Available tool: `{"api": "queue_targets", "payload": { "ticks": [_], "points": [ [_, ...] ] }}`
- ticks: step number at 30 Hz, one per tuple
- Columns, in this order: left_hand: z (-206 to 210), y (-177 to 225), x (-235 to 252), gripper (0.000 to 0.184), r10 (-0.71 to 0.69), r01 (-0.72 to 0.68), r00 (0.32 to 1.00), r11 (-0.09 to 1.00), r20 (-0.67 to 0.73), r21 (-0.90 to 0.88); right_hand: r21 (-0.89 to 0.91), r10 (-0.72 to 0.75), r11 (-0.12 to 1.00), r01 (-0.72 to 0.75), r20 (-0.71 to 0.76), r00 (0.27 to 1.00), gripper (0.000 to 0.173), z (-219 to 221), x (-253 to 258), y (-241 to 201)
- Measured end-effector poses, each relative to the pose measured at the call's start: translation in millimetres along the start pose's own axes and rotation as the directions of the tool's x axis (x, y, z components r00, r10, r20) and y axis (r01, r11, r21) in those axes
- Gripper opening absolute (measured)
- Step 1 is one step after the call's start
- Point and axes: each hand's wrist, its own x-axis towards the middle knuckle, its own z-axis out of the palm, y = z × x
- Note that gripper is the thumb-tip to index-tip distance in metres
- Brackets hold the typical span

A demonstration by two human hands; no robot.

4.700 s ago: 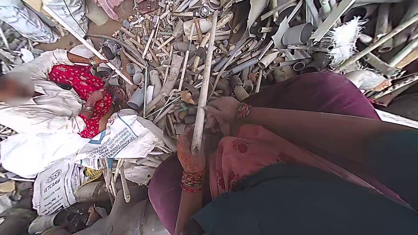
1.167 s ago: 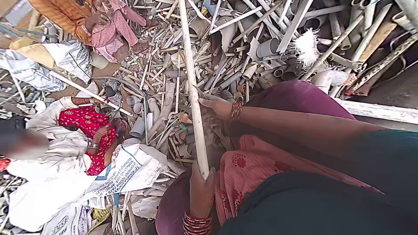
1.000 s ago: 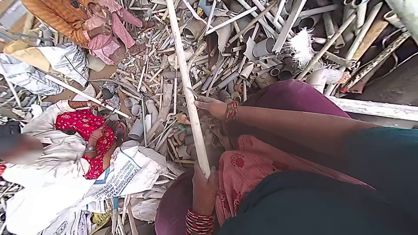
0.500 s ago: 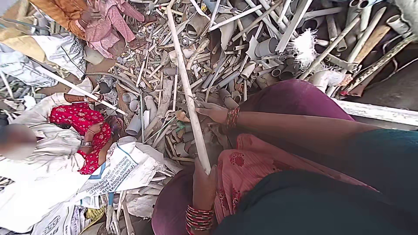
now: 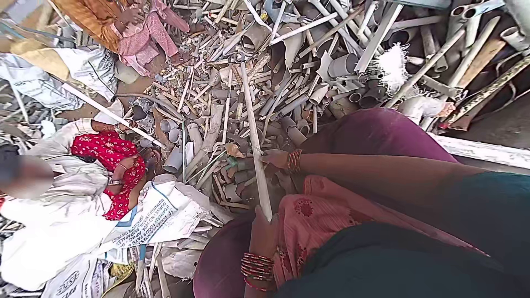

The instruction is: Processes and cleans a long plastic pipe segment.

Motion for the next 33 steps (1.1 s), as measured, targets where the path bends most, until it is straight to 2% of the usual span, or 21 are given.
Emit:
{"api": "queue_targets", "payload": {
  "ticks": [4, 6, 8, 11, 15, 17, 19, 23, 26, 27, 29, 31, 33],
  "points": [
    [-0.8, -21.3, 29.8, 0.05, 0.052, -0.039, 0.998, 0.968, 0.044, -0.249, 0.105, 0.04, 0.994, -0.035, -0.043, 0.998, 0.044, 0.8, -3.7, -8.3],
    [1.5, -27.4, 36.5, 0.041, 0.077, -0.062, 0.997, 0.891, 0.015, -0.45, 0.233, 0.071, 0.971, -0.053, -0.071, 0.995, 0.041, 4.8, -19.7, -21.3],
    [0.4, -28.6, 33.8, 0.04, 0.103, -0.074, 0.995, 0.8, 0.015, -0.596, 0.308, 0.066, 0.951, -0.04, -0.075, 0.995, 0.036, 5.6, -21.7, -22.7],
    [-0.3, -30.1, 23.1, 0.047, 0.152, -0.121, 0.988, 0.748, -0.009, -0.652, 0.339, 0.069, 0.939, -0.049, -0.048, 0.996, 0.035, 0.2, -22.6, -23.6],
    [-12.6, -30.2, 4.9, 0.031, 0.182, -0.172, 0.981, 0.664, -0.067, -0.728, 0.273, -0.071, 0.959, 0.08, -0.044, 0.997, 0.035, -13.8, -6.4, -8.7],
    [-23.2, -30.1, -5.9, 0.03, 0.187, -0.209, 0.976, 0.656, -0.112, -0.725, 0.229, -0.05, 0.971, 0.069, -0.087, 0.995, 0.036, -13.8, -15.4, -19.9],
    [-30.8, -29.0, -15.4, 0.032, 0.202, -0.269, 0.963, 0.654, -0.179, -0.707, 0.168, -0.038, 0.984, 0.058, -0.116, 0.993, 0.035, -16.7, -13.5, -16.7],
    [-43.7, -39.6, -24.9, 0.058, 0.325, -0.451, 0.893, 0.617, -0.313, -0.645, 0.07, -0.04, 0.997, 0.045, -0.073, 0.997, 0.037, -11.7, -11.7, -13.7],
    [-40.0, -56.1, -17.6, 0.07, 0.485, -0.633, 0.77, 0.506, -0.415, -0.586, 0.036, -0.079, 0.996, 0.081, -0.053, 0.996, 0.038, -3.5, -8.4, -14.1],
    [-38.9, -59.6, -15.6, 0.071, 0.528, -0.692, 0.72, 0.506, -0.45, -0.514, 0.04, -0.066, 0.997, 0.068, -0.046, 0.997, 0.04, -0.3, -11.2, -16.9],
    [-45.6, -55.1, -18.9, 0.062, 0.544, -0.72, 0.672, 0.637, -0.502, -0.274, 0.033, -0.061, 0.997, 0.063, -0.049, 0.997, 0.043, -0.3, -4.2, -12.9],
    [-55.7, -39.2, -33.2, 0.059, 0.49, -0.628, 0.649, 0.776, -0.581, -0.047, -0.013, -0.076, 0.997, 0.076, -0.021, 0.997, 0.044, -2.7, 5.3, -6.6],
    [-57.8, -27.5, -38.4, 0.054, 0.468, -0.604, 0.491, 0.791, -0.735, 0.101, -0.069, -0.115, 0.991, 0.113, -0.024, 0.993, 0.044, -2.6, 11.9, 1.0]
  ]
}}
